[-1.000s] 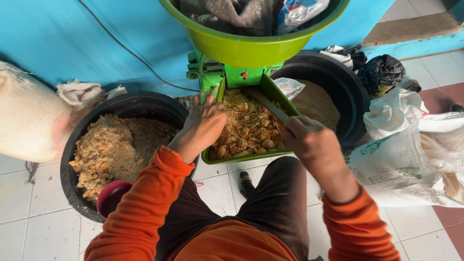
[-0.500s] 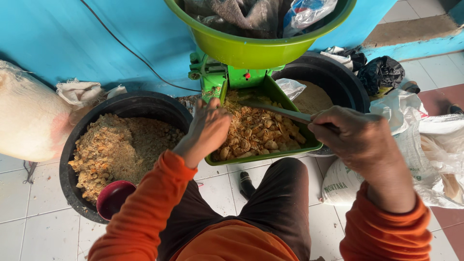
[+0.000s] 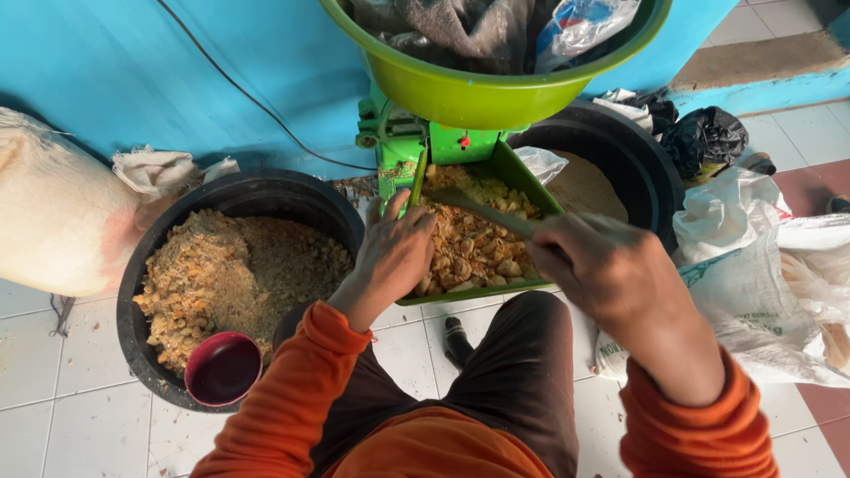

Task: The person sits on the floor and feeds chunks of fried food pieces from a green tray into a small green grinding machine, using a metal rod to push the pieces in. Ground powder collects in a black basin below, and the person occasionally scoops pieces from a large basin beside them onto the tray.

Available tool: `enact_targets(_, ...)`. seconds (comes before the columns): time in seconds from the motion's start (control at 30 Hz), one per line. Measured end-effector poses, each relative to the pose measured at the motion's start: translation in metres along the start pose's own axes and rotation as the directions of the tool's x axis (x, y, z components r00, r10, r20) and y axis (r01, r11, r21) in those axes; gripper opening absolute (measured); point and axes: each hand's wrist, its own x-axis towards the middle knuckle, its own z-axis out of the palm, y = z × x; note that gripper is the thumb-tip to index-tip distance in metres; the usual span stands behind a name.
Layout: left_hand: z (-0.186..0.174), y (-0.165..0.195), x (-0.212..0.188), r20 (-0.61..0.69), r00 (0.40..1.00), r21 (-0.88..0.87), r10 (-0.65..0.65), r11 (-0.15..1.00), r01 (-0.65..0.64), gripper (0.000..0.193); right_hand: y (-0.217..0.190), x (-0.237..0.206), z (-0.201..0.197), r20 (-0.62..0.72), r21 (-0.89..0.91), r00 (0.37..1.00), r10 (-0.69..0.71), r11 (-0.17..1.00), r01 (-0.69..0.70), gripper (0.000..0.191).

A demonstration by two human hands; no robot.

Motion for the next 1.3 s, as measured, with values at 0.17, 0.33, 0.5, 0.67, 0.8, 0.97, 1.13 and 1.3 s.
enact_targets(0.17, 0.002, 0.0, -0.002, 0.057, 0.998, -0.015, -0.031, 0.999, 0.032, 0.035, -0.007, -0.003, 0.04, -0.05, -0.074, 0.998, 0.028, 0.997, -0.031, 0.013)
enact_targets(0.33, 0.002, 0.0, -0.003, 0.054, 0.997, -0.075, -0.052, 0.996, 0.056, 0.037, -0.01, -0.016, 0.064, -0.122, -0.061, 0.992, 0.036, 0.997, -0.043, 0.015)
enact_targets(0.5, -0.002, 0.001, -0.003, 0.065, 0.997, -0.071, -0.043, 0.996, 0.047, 0.033, -0.01, -0.021, 0.086, -0.106, -0.088, 0.99, 0.092, 0.991, -0.102, 0.015)
enact_targets(0.67, -0.005, 0.002, -0.003, 0.066, 0.997, -0.074, -0.052, 0.996, 0.057, 0.029, -0.004, -0.026, 0.106, -0.197, -0.117, 0.98, 0.036, 0.991, -0.06, 0.012)
enact_targets(0.8, -0.003, 0.001, -0.004, 0.026, 0.999, -0.071, -0.039, 0.997, 0.04, 0.033, -0.004, -0.022, 0.099, -0.142, -0.177, 0.984, 0.106, 0.976, -0.131, 0.009)
enact_targets(0.97, 0.0, 0.002, -0.005, 0.049, 0.997, -0.102, -0.065, 0.992, 0.069, 0.031, -0.009, -0.031, 0.049, -0.183, -0.125, 0.975, 0.124, 0.981, -0.148, 0.008)
enact_targets(1.13, 0.0, 0.001, -0.004, 0.042, 0.997, -0.083, -0.057, 0.995, 0.06, 0.03, 0.008, -0.028, 0.062, -0.097, -0.133, 0.992, 0.084, 0.986, -0.097, 0.01)
enact_targets(1.3, -0.001, 0.001, -0.007, -0.002, 0.999, -0.087, -0.047, 0.995, 0.047, 0.026, 0.023, -0.02, 0.109, -0.173, -0.154, 0.984, 0.035, 0.986, -0.062, 0.011)
